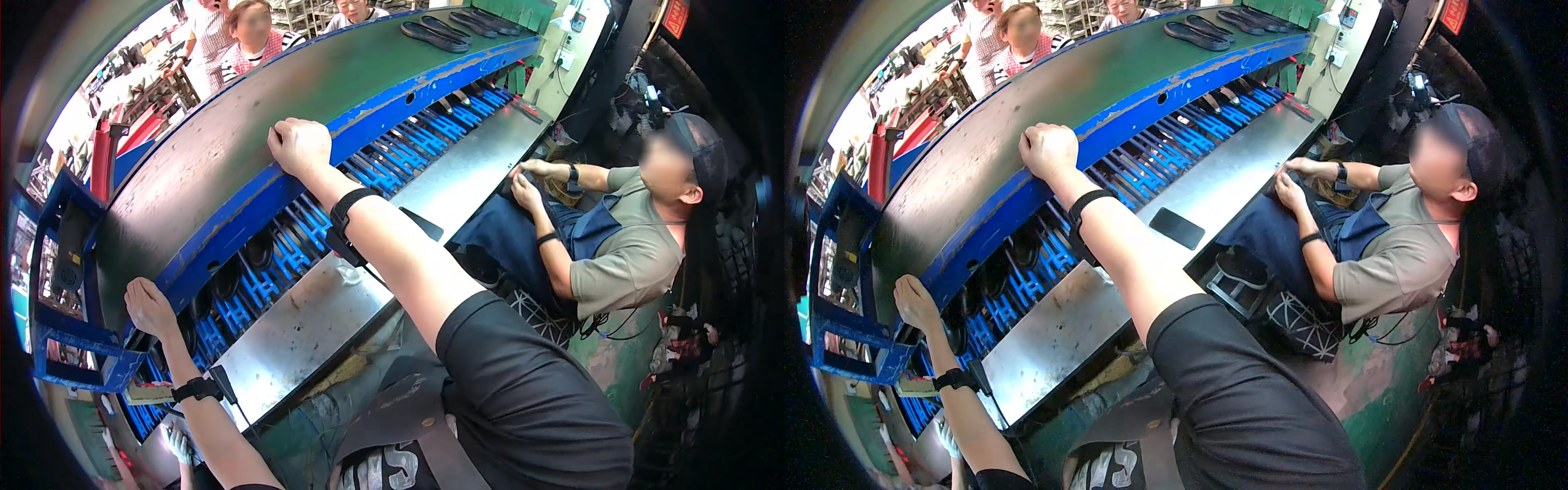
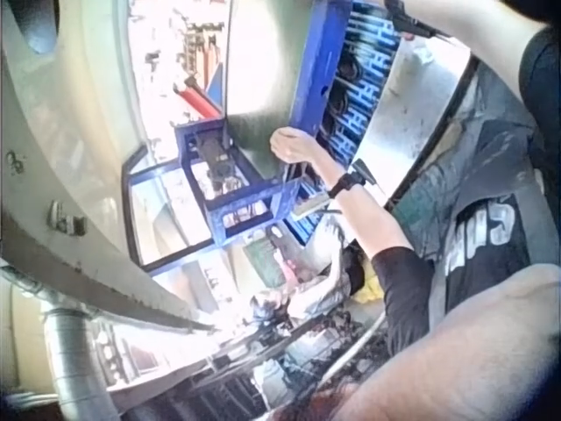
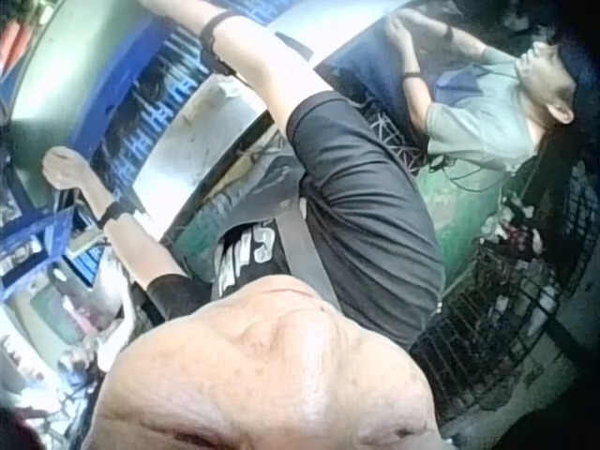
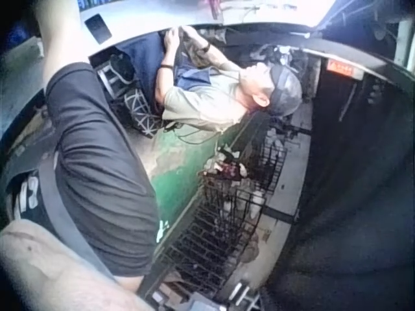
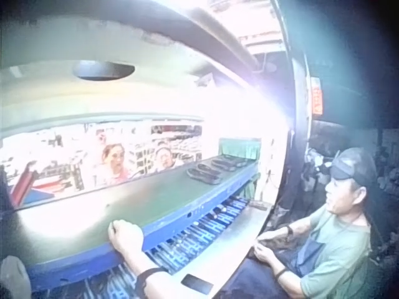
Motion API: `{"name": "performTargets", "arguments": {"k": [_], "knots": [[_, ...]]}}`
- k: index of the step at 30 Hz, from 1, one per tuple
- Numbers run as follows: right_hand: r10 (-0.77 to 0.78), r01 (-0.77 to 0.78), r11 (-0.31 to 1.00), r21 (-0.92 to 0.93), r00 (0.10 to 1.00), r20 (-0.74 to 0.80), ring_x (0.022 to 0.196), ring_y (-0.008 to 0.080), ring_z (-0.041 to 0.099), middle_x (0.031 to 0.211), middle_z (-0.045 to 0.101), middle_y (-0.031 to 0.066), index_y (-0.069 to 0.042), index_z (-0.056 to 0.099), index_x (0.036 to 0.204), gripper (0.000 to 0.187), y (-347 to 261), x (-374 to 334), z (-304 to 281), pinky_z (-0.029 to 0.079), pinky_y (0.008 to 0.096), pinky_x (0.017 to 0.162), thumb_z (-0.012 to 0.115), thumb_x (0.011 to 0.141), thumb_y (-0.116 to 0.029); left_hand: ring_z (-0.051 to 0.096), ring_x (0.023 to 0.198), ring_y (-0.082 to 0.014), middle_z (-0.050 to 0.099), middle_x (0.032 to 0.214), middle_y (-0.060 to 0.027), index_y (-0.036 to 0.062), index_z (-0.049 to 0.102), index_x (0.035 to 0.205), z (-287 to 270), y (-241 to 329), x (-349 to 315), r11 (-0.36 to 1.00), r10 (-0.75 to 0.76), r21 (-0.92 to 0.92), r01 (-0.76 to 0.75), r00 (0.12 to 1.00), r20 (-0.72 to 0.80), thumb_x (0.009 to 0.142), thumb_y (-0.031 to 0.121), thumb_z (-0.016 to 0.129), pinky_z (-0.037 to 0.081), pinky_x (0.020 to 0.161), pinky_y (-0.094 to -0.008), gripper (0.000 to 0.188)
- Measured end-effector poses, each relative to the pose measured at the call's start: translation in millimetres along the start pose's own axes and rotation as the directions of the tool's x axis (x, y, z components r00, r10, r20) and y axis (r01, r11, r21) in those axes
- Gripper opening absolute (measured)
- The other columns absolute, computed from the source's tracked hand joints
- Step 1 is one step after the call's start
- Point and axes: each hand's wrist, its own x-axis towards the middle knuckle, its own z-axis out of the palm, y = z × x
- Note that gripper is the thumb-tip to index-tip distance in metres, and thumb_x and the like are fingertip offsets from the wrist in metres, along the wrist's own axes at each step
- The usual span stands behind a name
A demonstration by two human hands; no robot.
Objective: Operating and monitoring a shoe manufacturing conveyor rack while other workers process shoes at adjacent stations.
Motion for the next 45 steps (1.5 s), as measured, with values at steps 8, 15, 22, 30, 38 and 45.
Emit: {"name": "performTargets", "arguments": {"k": [8,15,22,30,38,45], "knots": [[-0.014,0.014,1.000,-0.008,1.000,-0.023,0.065,0.0291,0.067,0.069,0.066,0.0070,-0.009,0.067,0.064,0.027,1.6,0.6,2.8,0.054,0.0426,0.061,0.064,0.086,-0.024,0.061,0.082,-0.0318,0.063,0.088,-0.0118,0.0014,0.063,0.087,2.2,-2.4,0.0,1.000,-0.011,0.020,0.011,1.000,0.020,0.100,0.015,0.051,0.050,0.074,-0.0428,0.023],[0.024,-0.024,1.000,-0.004,1.000,0.016,0.069,0.0296,0.068,0.070,0.068,0.0093,-0.009,0.069,0.063,0.027,0.1,1.5,-0.6,0.055,0.0423,0.068,0.063,0.085,-0.024,0.061,0.082,-0.0320,0.063,0.086,-0.0121,0.0015,0.062,0.085,-1.0,4.1,2.6,1.000,-0.002,0.015,0.002,1.000,-0.007,0.101,0.016,0.049,0.050,0.072,-0.0435,0.025],[-0.017,0.016,1.000,-0.018,1.000,-0.022,0.065,0.0291,0.067,0.068,0.066,0.0075,-0.009,0.066,0.063,0.028,0.9,2.6,0.0,0.055,0.0422,0.062,0.064,0.086,-0.026,0.060,0.079,-0.0311,0.062,0.084,-0.0112,0.0027,0.062,0.083,-1.4,2.8,4.6,1.000,0.004,0.003,-0.004,1.000,-0.031,0.099,0.015,0.051,0.049,0.071,-0.0429,0.023],[0.017,-0.017,1.000,-0.013,1.000,0.025,0.069,0.0285,0.068,0.071,0.069,0.0084,-0.010,0.070,0.064,0.025,-0.5,2.7,-2.1,0.055,0.0419,0.068,0.063,0.084,-0.024,0.061,0.079,-0.0303,0.063,0.084,-0.0103,0.0022,0.063,0.084,-4.1,5.0,4.8,1.000,0.016,0.008,-0.015,0.999,-0.040,0.099,0.014,0.052,0.050,0.071,-0.0418,0.022],[-0.026,0.025,0.999,-0.028,0.999,-0.033,0.064,0.0298,0.067,0.068,0.066,0.0074,-0.009,0.067,0.064,0.028,1.0,2.8,0.6,0.055,0.0421,0.062,0.065,0.086,-0.026,0.061,0.079,-0.0307,0.063,0.084,-0.0110,0.0016,0.063,0.083,-4.5,3.2,5.2,1.000,0.022,0.016,-0.021,0.999,-0.050,0.099,0.014,0.052,0.050,0.071,-0.0419,0.023],[-0.028,0.027,0.999,-0.026,0.999,-0.029,0.064,0.0296,0.067,0.068,0.066,0.0074,-0.009,0.067,0.064,0.028,2.0,2.9,0.5,0.055,0.0423,0.062,0.065,0.086,-0.026,0.060,0.078,-0.0315,0.062,0.083,-0.0120,0.0014,0.062,0.082,-4.1,5.4,6.5,1.000,0.023,0.009,-0.023,0.999,-0.039,0.099,0.013,0.052,0.050,0.070,-0.0426,0.023]]}}
